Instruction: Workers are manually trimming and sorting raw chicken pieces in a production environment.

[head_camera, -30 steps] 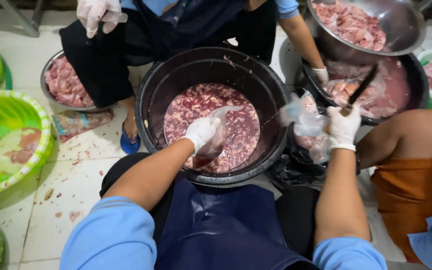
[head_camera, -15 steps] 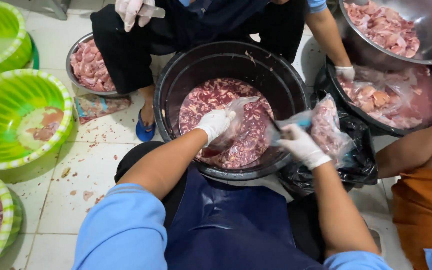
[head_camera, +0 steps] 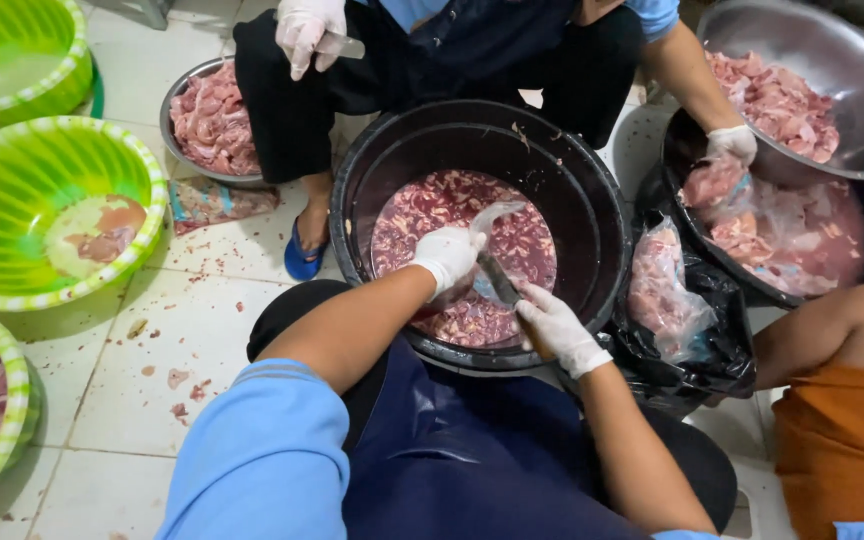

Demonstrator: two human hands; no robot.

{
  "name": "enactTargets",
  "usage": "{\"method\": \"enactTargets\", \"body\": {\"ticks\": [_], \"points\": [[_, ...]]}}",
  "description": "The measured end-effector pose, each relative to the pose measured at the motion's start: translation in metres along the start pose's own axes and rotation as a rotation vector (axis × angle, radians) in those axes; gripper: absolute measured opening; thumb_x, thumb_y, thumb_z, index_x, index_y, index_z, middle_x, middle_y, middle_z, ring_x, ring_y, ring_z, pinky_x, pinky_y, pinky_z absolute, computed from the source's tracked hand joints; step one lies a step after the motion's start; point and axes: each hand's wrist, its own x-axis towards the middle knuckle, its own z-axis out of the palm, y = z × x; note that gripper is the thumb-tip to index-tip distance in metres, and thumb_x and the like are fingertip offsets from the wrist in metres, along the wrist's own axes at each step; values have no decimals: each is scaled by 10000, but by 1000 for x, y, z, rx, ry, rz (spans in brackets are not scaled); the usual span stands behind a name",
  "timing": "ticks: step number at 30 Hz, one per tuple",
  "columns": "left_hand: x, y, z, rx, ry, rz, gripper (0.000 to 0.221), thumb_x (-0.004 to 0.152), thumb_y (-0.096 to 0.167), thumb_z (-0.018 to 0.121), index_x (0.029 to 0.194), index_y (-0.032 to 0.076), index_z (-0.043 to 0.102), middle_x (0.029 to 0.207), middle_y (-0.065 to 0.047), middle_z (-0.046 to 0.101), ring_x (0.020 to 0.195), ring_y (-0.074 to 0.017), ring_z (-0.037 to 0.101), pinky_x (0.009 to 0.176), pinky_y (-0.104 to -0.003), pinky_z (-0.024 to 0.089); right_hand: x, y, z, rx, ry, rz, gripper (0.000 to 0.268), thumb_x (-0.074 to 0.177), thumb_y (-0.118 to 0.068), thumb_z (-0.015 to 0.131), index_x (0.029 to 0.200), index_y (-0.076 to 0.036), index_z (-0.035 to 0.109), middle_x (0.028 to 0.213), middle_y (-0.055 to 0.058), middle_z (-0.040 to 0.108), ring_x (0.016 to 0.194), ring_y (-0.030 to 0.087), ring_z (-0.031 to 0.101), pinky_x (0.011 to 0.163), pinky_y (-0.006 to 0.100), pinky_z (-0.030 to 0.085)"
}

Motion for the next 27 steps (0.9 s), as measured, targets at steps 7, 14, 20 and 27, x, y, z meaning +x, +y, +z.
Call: {"method": "enactTargets", "body": {"ticks": [7, 14, 20, 27], "points": [[4, 3, 1, 143, 103, 81, 547, 958, 449, 294, 1035, 42, 652, 1021, -177, 697, 1052, -316, 648, 959, -462, 484, 69, 43, 21, -65, 17, -53, 427, 935, -198, 539, 1344, -319, 503, 666, 184, 660, 451, 271, 643, 368, 311, 557], [21, 0, 6, 86, 118, 88, 485, 934, 413, 348, 1021, 49, 657, 1015, -173, 699, 1069, -333, 638, 948, -488, 495, 27, 6, 39, -321, 2, -181, 469, 885, -217, 619, 1348, -243, 549, 1357, 65, 547, 1299, 212, 452, 1120, 377, 332], [20, -1, 11, 211, 178, 69, 393, 915, 339, 392, 966, 79, 683, 942, -139, 715, 1002, -313, 672, 880, -501, 528, 75, 62, 24, -248, -57, -139, 434, 906, -198, 562, 1323, -314, 546, 677, 205, 687, 460, 262, 665, 377, 328, 559], [-13, 26, -13, 55, 64, 30, 563, 948, 423, 274, 1060, 34, 666, 1079, -210, 680, 1111, -344, 621, 973, -490, 476, 37, 26, 65, -86, 7, -255, 507, 908, -79, 584, 1397, -50, 456, 1357, 229, 479, 1291, 316, 415, 1090, 475, 353]]}}
